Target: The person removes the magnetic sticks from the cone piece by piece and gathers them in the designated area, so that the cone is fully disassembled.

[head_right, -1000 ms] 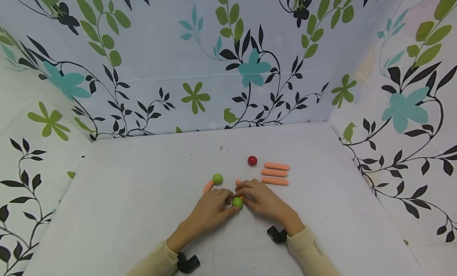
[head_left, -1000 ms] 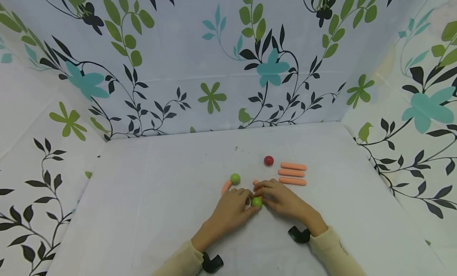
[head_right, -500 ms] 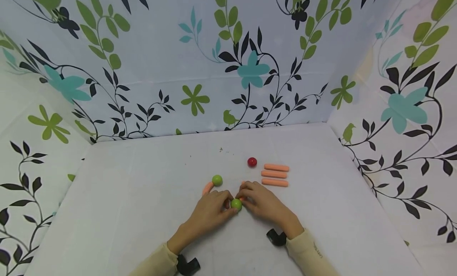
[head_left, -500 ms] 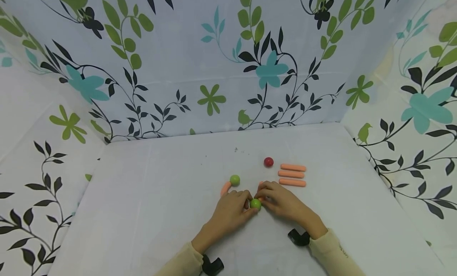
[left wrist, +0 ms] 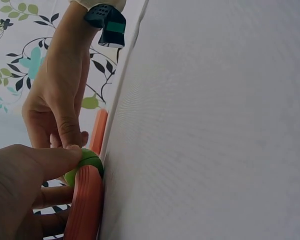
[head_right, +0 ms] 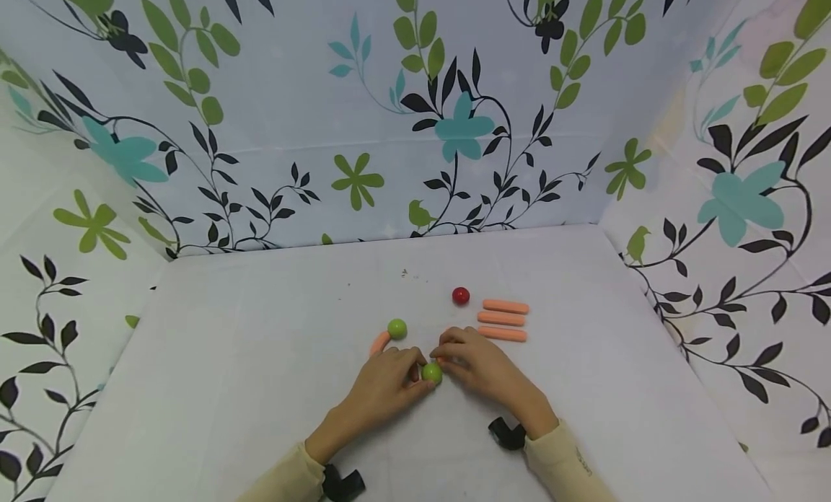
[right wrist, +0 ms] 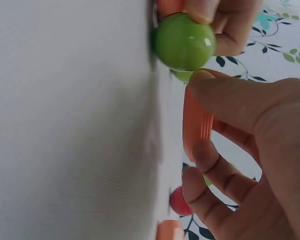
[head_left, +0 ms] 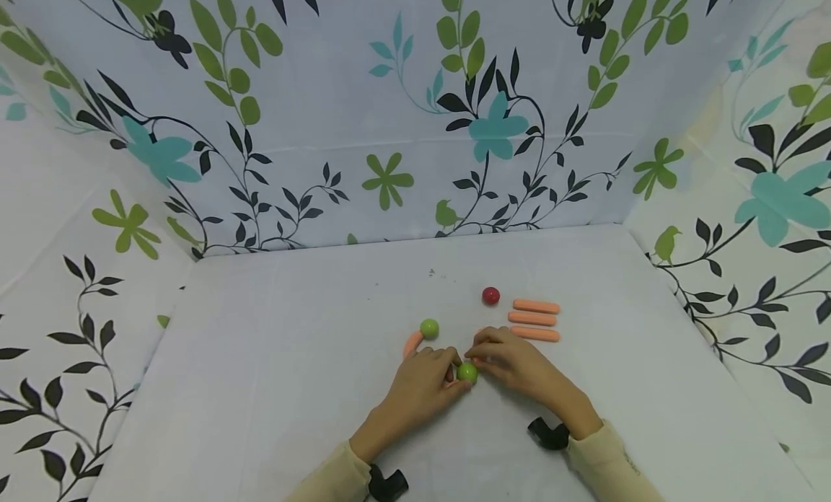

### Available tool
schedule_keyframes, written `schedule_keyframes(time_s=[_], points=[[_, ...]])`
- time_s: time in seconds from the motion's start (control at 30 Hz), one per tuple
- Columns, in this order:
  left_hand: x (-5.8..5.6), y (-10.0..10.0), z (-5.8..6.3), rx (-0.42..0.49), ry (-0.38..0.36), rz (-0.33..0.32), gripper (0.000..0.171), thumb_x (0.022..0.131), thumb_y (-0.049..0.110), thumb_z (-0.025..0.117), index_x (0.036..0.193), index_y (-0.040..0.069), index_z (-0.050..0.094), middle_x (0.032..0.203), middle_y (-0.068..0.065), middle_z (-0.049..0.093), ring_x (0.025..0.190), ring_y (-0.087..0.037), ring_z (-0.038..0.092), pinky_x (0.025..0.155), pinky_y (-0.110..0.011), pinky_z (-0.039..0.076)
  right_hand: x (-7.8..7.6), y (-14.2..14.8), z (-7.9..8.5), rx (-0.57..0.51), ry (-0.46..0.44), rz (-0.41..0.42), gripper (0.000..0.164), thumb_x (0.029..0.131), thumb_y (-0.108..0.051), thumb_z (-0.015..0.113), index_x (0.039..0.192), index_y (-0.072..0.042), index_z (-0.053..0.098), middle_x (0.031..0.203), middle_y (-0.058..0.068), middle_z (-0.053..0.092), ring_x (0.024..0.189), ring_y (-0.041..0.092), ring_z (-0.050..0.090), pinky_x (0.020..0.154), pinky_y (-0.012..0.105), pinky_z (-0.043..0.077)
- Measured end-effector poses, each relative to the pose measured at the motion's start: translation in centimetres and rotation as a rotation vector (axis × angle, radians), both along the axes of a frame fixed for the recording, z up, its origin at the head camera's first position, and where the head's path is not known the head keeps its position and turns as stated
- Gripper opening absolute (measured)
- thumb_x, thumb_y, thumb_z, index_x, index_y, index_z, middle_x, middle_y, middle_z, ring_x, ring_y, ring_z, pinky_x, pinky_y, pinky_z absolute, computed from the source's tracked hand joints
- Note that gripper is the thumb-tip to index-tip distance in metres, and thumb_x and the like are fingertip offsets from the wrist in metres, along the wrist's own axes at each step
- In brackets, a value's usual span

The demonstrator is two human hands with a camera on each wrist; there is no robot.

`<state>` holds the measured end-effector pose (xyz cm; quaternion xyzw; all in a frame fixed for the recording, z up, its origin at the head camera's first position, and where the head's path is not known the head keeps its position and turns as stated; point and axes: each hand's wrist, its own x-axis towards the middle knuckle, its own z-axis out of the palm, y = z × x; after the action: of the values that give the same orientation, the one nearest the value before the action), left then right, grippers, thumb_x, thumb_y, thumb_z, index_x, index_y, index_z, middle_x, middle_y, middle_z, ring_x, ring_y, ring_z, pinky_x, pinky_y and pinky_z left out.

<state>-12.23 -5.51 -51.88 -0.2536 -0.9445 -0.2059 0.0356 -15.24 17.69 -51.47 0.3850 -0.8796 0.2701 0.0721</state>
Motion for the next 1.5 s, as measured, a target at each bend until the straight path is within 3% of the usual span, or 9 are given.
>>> schedule_keyframes(time_s=[0.23, 0.57, 0.83, 1.0, 1.17, 1.37, 1.5], points=[[-0.1, 0.1, 0.1, 0.004, -0.016, -0.004, 0.027, 0.093, 0.051, 0.074, 0.100, 0.026, 0.064, 0.076, 0.017, 0.054, 0.071, 0.000, 0.044, 0.070, -0.019, 0.035, 0.7, 0.4, 1.4, 0.064, 0.043, -0.119, 0.023, 0.086, -0.014, 0.085, 0.108, -0.020, 0.082, 0.102, -0.007, 0.069, 0.091, 0.009, 0.062, 0.081, 0.032, 0.057], [0.1, 0.3, -0.1, 0.024, -0.008, 0.012, 0.026, 0.091, 0.049, 0.076, 0.097, 0.026, 0.064, 0.074, 0.018, 0.053, 0.070, -0.001, 0.044, 0.070, -0.020, 0.035, 1.3, 1.4, 1.9, 0.084, 0.094, -0.224, 0.023, 0.080, -0.010, 0.090, 0.101, -0.017, 0.084, 0.093, -0.007, 0.070, 0.083, 0.009, 0.063, 0.072, 0.028, 0.055], [0.0, 0.3, -0.1, 0.012, -0.035, 0.018, 0.026, 0.093, 0.051, 0.074, 0.098, 0.027, 0.064, 0.075, 0.017, 0.054, 0.072, 0.000, 0.044, 0.070, -0.020, 0.035, 1.9, 3.1, 1.4, 0.105, 0.052, -0.316, 0.021, 0.081, -0.016, 0.089, 0.102, -0.016, 0.084, 0.098, -0.003, 0.075, 0.089, 0.015, 0.069, 0.078, 0.036, 0.058], [-0.1, 0.3, 0.0, 0.003, -0.044, 0.025, 0.026, 0.093, 0.050, 0.074, 0.099, 0.026, 0.065, 0.075, 0.018, 0.053, 0.071, -0.001, 0.045, 0.070, -0.021, 0.036, 2.0, 3.8, 0.9, 0.102, -0.027, -0.372, 0.020, 0.082, -0.018, 0.089, 0.102, -0.017, 0.083, 0.096, -0.005, 0.076, 0.092, 0.016, 0.069, 0.080, 0.038, 0.058], [-0.1, 0.3, 0.1, 0.001, -0.049, 0.021, 0.026, 0.093, 0.049, 0.075, 0.099, 0.026, 0.065, 0.075, 0.018, 0.053, 0.071, -0.001, 0.044, 0.069, -0.021, 0.035, 2.1, 4.2, 0.5, 0.100, -0.101, -0.381, 0.020, 0.085, -0.018, 0.087, 0.104, -0.015, 0.082, 0.100, -0.004, 0.075, 0.096, 0.016, 0.068, 0.083, 0.039, 0.058], [-0.1, 0.3, -0.2, 0.014, -0.036, 0.013, 0.027, 0.093, 0.050, 0.075, 0.100, 0.026, 0.066, 0.075, 0.018, 0.055, 0.071, 0.000, 0.045, 0.071, -0.020, 0.037, 2.1, 5.2, 0.3, 0.055, -0.136, -0.332, 0.025, 0.086, -0.010, 0.084, 0.111, -0.010, 0.079, 0.112, 0.004, 0.076, 0.108, 0.026, 0.069, 0.095, 0.049, 0.057], [-0.1, 0.1, -0.2, 0.005, -0.043, 0.021, 0.027, 0.093, 0.050, 0.075, 0.101, 0.026, 0.066, 0.076, 0.018, 0.054, 0.072, 0.000, 0.045, 0.070, -0.020, 0.037, 2.0, 5.6, 0.2, 0.023, -0.157, -0.329, 0.027, 0.086, -0.004, 0.083, 0.111, -0.009, 0.075, 0.112, 0.004, 0.074, 0.104, 0.023, 0.067, 0.090, 0.045, 0.058]])
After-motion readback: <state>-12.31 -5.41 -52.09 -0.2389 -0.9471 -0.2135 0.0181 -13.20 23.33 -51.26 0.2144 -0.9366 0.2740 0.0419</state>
